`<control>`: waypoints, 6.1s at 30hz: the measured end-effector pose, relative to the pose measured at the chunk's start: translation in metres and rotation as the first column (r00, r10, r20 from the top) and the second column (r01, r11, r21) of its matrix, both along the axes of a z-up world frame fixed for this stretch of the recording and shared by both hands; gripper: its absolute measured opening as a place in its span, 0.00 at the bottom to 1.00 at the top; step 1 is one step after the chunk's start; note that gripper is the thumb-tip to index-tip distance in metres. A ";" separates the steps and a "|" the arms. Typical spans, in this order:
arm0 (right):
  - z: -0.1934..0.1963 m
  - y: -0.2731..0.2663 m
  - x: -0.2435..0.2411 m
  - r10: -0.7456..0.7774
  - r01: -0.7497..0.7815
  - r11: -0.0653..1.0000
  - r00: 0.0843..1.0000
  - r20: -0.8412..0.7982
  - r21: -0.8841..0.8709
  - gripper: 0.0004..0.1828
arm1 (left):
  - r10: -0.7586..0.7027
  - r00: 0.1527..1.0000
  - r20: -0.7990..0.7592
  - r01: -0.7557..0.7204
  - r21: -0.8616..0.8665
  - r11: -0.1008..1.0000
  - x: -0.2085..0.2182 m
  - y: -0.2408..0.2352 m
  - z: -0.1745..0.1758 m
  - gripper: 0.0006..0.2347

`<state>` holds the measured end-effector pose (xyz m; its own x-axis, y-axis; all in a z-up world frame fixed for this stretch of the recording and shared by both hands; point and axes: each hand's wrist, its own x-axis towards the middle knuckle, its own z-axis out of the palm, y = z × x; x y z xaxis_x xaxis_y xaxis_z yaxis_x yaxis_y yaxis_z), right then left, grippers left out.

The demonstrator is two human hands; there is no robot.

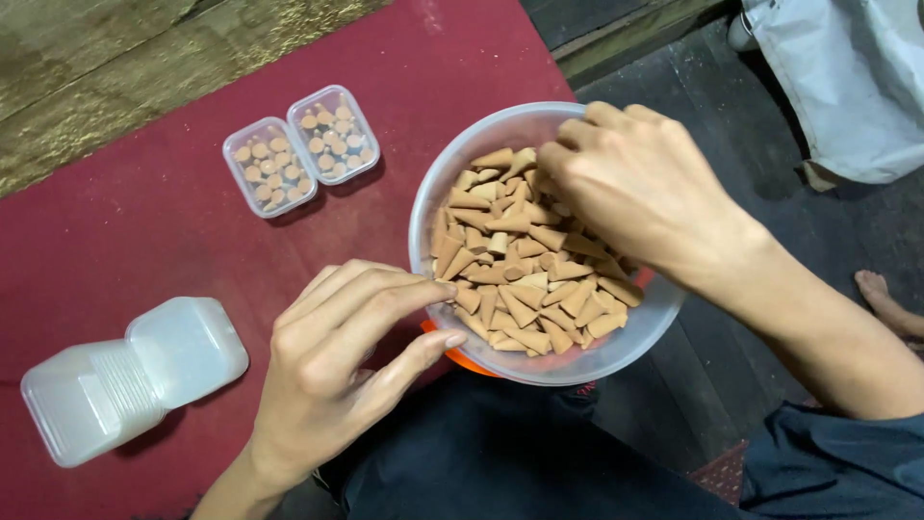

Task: Packing small cone-shaped snacks from a large bucket into small plastic containers and arranging them neatly.

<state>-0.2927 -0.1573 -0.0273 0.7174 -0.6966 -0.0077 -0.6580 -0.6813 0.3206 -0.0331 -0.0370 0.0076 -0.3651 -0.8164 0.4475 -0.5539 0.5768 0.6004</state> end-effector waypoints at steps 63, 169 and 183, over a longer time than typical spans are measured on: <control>0.047 0.070 -0.033 0.053 -0.260 0.940 0.749 0.660 0.220 0.09 | -0.302 0.949 0.090 0.258 0.325 0.910 0.020 -0.060 0.007 0.18; 0.013 0.164 0.142 0.191 -0.399 0.864 0.824 0.534 0.307 0.18 | 0.493 0.861 0.127 -0.487 -0.076 0.870 0.129 0.113 -0.055 0.03; 0.041 0.096 -0.012 -0.152 -0.068 0.944 0.779 0.608 0.322 0.16 | 0.164 0.986 0.015 -0.164 0.088 0.982 0.100 0.080 -0.062 0.06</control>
